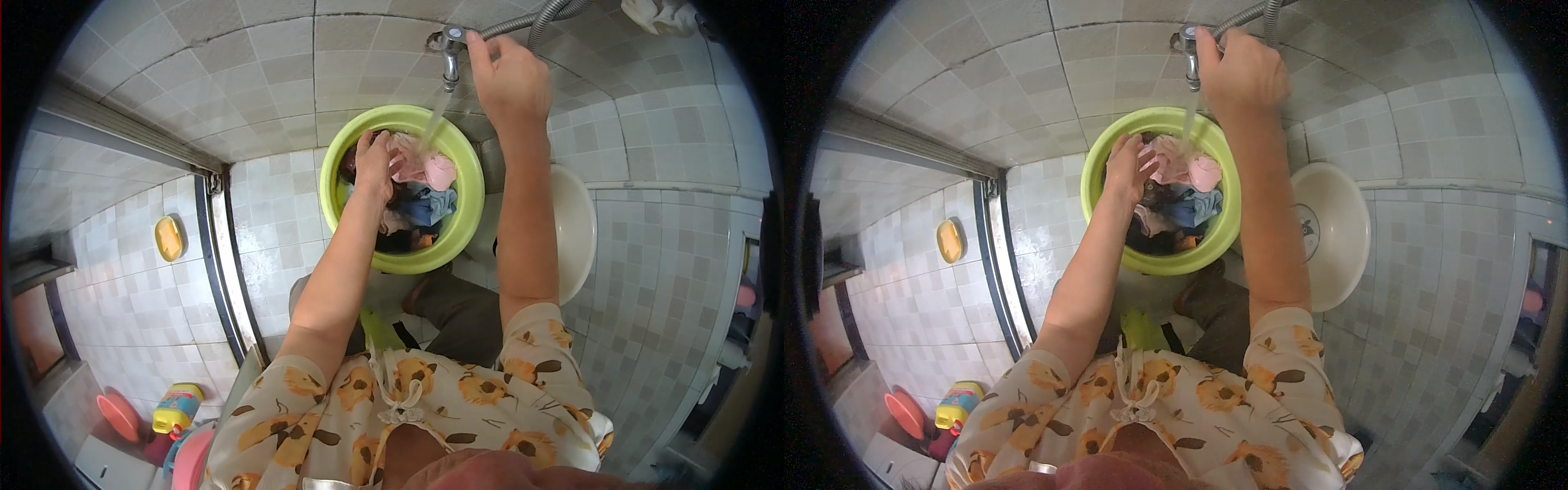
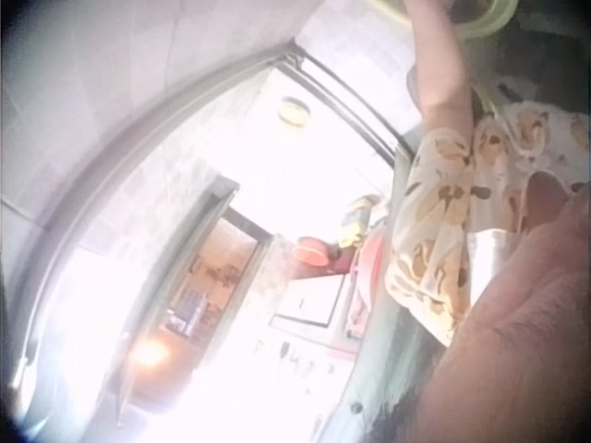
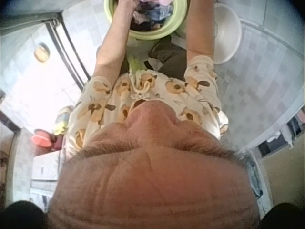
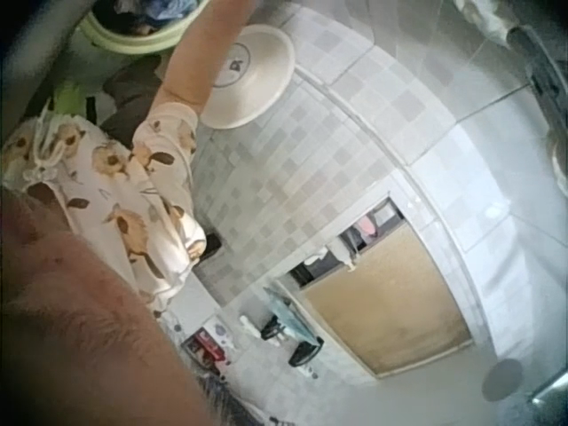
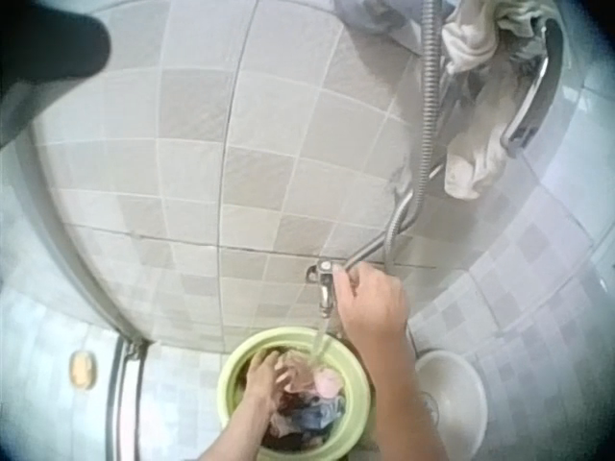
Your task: The person washes laundry by hand in a water basin, wrings out the clothes, and places them into a separate basin. The person then scrubs, rinses, and wrings out a small cloth before lifting the basin.
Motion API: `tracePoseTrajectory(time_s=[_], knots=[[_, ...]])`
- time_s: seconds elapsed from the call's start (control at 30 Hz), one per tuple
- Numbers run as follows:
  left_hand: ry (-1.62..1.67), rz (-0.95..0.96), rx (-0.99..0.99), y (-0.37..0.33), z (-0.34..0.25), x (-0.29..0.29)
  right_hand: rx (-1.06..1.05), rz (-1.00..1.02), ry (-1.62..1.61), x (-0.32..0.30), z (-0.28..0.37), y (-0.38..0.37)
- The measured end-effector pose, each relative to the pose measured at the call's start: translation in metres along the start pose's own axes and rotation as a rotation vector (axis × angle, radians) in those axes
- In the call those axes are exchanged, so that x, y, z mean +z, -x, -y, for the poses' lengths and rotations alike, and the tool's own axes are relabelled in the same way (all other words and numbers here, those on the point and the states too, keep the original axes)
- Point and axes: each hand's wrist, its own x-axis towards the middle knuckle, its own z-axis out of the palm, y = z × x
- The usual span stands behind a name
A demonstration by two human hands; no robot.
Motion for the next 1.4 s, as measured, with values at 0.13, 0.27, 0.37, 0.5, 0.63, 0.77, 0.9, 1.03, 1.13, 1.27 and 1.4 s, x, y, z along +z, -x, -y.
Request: tracePoseTrajectory(time_s=[0.13, 0.27, 0.37, 0.5, 0.63, 0.77, 0.9, 1.03, 1.13, 1.27, 1.4], knots=[[0.013, -0.004, -0.012, 0.002, -0.005, -0.003, -0.04, 0.146, 0.164, 0.004, -0.006, -0.01], [0.008, 0.003, -0.009, 0.001, -0.005, 0.0, -0.075, 0.181, 0.155, 0.019, 0.008, -0.005], [-0.002, -0.013, -0.011, -0.001, -0.003, -0.002, -0.105, 0.052, 0.022, 0.031, 0.008, 0.011], [-0.021, -0.03, -0.068, 0.001, 0.002, 0.001, 0.193, -0.075, -0.358, 0.074, -0.049, 0.071], [-0.08, -0.09, -0.067, -0.021, 0.014, -0.015, 0.422, 0.194, -0.205, 0.151, -0.112, 0.15], [-0.133, -0.223, -0.105, -0.028, 0.017, -0.037, 0.303, 0.498, 0.109, 0.231, -0.092, 0.197], [-0.109, -0.136, -0.129, -0.029, 0.041, -0.002, 0.075, 0.566, 0.248, 0.361, -0.191, 0.269], [-0.135, -0.019, -0.13, -0.02, 0.055, 0.021, 0.242, 0.642, -0.63, 0.368, -0.247, 0.25], [-0.162, -0.077, -0.15, -0.025, 0.054, 0.008, 0.276, 0.645, -0.374, 0.336, -0.221, 0.217], [-0.115, -0.051, -0.113, -0.031, 0.054, 0.005, 1.27, 0.157, -1.396, 0.247, -0.189, 0.187], [-0.124, -0.017, -0.34, -0.047, 0.066, 0.002, 0.947, 0.316, -1.43, 0.126, -0.1, 0.165]])
